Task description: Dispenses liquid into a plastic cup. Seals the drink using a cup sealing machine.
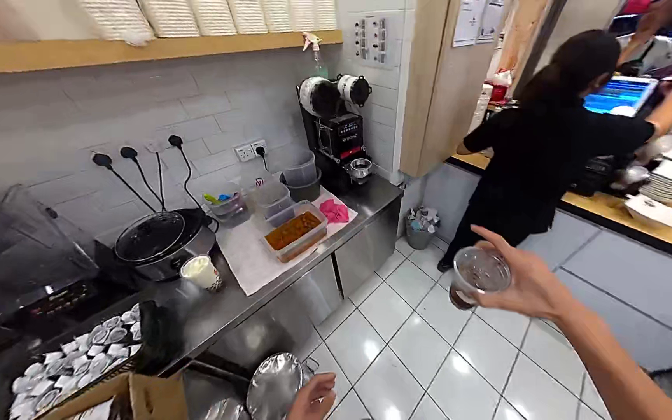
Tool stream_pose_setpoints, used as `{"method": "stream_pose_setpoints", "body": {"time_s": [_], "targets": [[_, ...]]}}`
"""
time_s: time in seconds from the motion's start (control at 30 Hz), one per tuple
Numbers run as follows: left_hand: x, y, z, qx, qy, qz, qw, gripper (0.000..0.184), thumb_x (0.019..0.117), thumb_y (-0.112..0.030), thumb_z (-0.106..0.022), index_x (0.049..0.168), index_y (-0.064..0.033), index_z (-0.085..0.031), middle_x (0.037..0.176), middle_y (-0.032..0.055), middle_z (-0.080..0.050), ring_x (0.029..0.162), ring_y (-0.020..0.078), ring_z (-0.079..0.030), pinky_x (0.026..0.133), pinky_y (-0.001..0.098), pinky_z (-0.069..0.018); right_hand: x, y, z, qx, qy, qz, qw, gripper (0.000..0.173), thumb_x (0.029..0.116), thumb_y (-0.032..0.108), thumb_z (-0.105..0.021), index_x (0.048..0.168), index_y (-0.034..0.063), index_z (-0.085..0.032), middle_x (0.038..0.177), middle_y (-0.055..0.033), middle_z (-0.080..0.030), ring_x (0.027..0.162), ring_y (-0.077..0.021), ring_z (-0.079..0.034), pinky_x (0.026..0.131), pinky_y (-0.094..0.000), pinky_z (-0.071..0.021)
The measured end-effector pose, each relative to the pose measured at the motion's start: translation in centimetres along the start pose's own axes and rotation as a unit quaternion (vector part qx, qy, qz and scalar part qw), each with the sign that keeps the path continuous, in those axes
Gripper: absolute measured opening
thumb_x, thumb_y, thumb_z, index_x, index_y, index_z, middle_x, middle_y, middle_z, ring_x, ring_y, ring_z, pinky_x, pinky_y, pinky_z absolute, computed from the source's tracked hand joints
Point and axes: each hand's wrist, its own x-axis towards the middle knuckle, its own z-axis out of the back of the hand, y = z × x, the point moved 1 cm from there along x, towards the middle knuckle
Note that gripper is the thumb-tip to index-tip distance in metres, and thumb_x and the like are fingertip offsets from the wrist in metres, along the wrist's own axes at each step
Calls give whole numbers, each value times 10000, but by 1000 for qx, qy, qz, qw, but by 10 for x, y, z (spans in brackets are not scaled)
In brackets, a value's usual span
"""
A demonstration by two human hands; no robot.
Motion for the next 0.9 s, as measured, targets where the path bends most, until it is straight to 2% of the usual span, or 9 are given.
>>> {"method": "stream_pose_setpoints", "body": {"time_s": [0.17,0.27,0.4,0.5,0.6,0.73,0.9], "targets": [[88,-14,8,-69,-71,15,995,408,978,-158,-670,1333,30,-599,1271,196,-670,1154,255,-677,1015,433,-557,206,-67,-23,0,19,67,998,1140,593,692,-830,1549,225,-420,1168,-10,-724,994,-183,-710,832,-526,-598],[157,-20,19,-173,-121,18,977,387,1003,-136,-635,1337,52,-577,1256,204,-678,1140,279,-683,982,460,-573,315,-100,-57,7,31,85,996,1167,583,685,-842,1561,224,-402,1190,-34,-720,986,-222,-715,819,-558,-595],[276,-45,54,-186,-119,36,975,380,1025,-160,-597,1360,19,-576,1276,180,-672,1158,276,-666,979,463,-562,442,-136,-111,6,31,90,995,1185,588,672,-853,1580,241,-367,1213,-53,-721,1006,-235,-721,846,-562,-593],[368,-82,82,-171,-89,16,981,330,1029,-149,-586,1330,-17,-614,1276,154,-684,1178,283,-667,985,471,-572,523,-158,-149,13,29,106,994,1185,591,655,-859,1582,235,-365,1214,-41,-710,1002,-228,-713,844,-551,-595],[446,-120,99,-157,-67,-5,985,305,1014,-156,-610,1291,-35,-647,1257,134,-696,1148,273,-680,977,446,-579,588,-175,-181,24,35,113,993,1172,606,655,-849,1584,233,-360,1214,-46,-707,998,-223,-713,833,-545,-599],[527,-166,112,-142,-52,-21,988,297,1008,-150,-620,1284,-45,-654,1239,124,-702,1125,263,-690,981,428,-582,655,-195,-215,33,42,114,992,1170,612,667,-846,1581,219,-367,1207,-53,-705,1016,-233,-706,841,-550,-593],[571,-182,103,-122,-59,-7,991,297,1009,-164,-625,1281,-49,-655,1224,94,-713,1119,215,-697,995,399,-580,700,-209,-251,52,63,108,991,1185,575,588,-897,1572,207,-382,1229,-80,-695,1031,-258,-704,845,-565,-588]]}}
